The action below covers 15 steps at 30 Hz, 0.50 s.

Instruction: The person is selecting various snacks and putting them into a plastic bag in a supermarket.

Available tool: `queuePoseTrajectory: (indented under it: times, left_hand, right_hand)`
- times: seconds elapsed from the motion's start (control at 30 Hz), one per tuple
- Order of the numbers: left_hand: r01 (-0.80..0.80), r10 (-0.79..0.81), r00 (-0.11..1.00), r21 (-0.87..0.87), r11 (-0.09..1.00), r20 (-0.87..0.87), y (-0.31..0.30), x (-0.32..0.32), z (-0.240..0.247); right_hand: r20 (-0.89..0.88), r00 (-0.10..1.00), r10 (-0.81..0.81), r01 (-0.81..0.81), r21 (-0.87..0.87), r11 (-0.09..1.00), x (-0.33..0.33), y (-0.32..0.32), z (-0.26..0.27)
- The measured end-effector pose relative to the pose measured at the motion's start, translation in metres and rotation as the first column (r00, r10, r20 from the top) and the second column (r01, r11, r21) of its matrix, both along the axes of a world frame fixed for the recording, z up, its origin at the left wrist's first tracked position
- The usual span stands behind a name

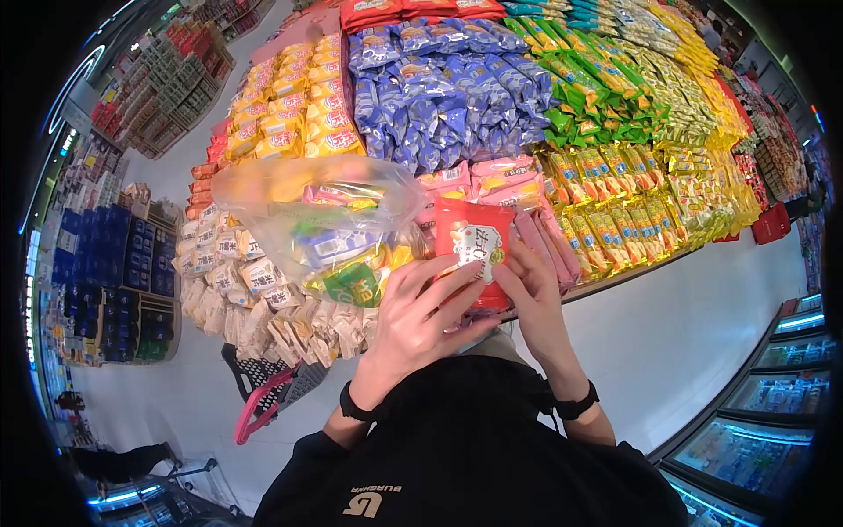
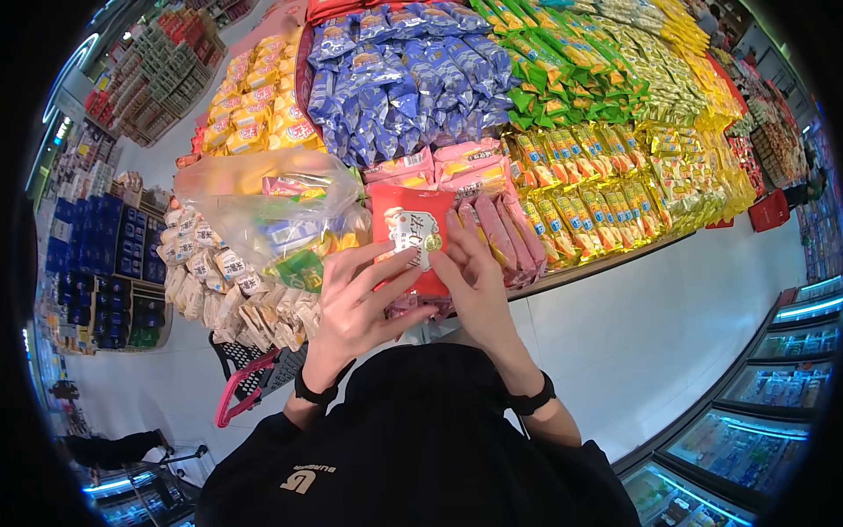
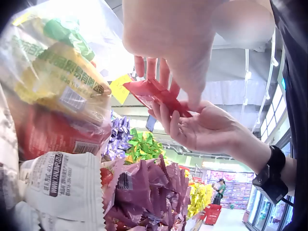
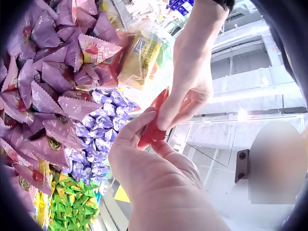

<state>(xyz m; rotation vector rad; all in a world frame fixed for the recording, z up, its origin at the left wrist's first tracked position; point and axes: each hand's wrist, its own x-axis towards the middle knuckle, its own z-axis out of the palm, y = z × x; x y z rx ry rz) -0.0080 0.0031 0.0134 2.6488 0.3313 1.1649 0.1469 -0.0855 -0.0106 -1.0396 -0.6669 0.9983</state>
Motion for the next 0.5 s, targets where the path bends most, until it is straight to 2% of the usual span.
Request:
queuePoseTrajectory:
  times: [0.1, 0.2, 0.23, 0.27, 0.33, 0.4, 0.47, 0.5]
  left_hand:
    - [-0.031, 0.049, 0.991, -0.142, 0.989, 0.125, -0.005, -0.002, 0.001]
    - [-0.124, 0.266, 0.930, -0.465, 0.877, 0.255, -0.008, 0.001, -0.006]
    - [-0.124, 0.281, 0.915, -0.463, 0.877, 0.288, -0.004, 0.004, -0.004]
    - [-0.009, 0.232, 0.935, -0.636, 0.771, 0.269, -0.002, 0.004, -0.004]
    - [0.180, 0.138, 0.956, -0.888, 0.423, 0.259, -0.001, 0.000, -0.005]
    - [0.246, 0.127, 0.946, -0.918, 0.313, 0.297, -0.004, -0.002, -0.007]
    - [0.320, 0.127, 0.928, -0.923, 0.212, 0.351, -0.004, -0.001, -0.007]
    - [0.317, 0.142, 0.924, -0.918, 0.237, 0.356, -0.005, -0.001, -0.008]
  right_hand:
    - [0.094, 0.990, -0.104, 0.102, 0.031, 0.994, 0.002, -0.002, 0.004]
    - [0.223, 0.975, -0.003, 0.009, -0.027, 1.000, 0.015, -0.008, 0.007]
    - [0.276, 0.961, 0.001, -0.003, 0.006, 1.000, 0.016, -0.008, 0.010]
    - [0.327, 0.945, 0.007, -0.020, 0.034, 0.999, 0.016, -0.007, 0.013]
    - [0.365, 0.931, 0.016, -0.026, 0.024, 0.999, 0.018, -0.007, 0.013]
    - [0.338, 0.941, 0.023, -0.009, -0.042, 0.999, 0.019, -0.007, 0.011]
    - [0.178, 0.984, -0.015, 0.013, 0.014, 1.000, 0.013, -0.002, 0.015]
    - [0.126, 0.992, -0.025, 0.021, 0.032, 0.999, 0.010, -0.001, 0.016]
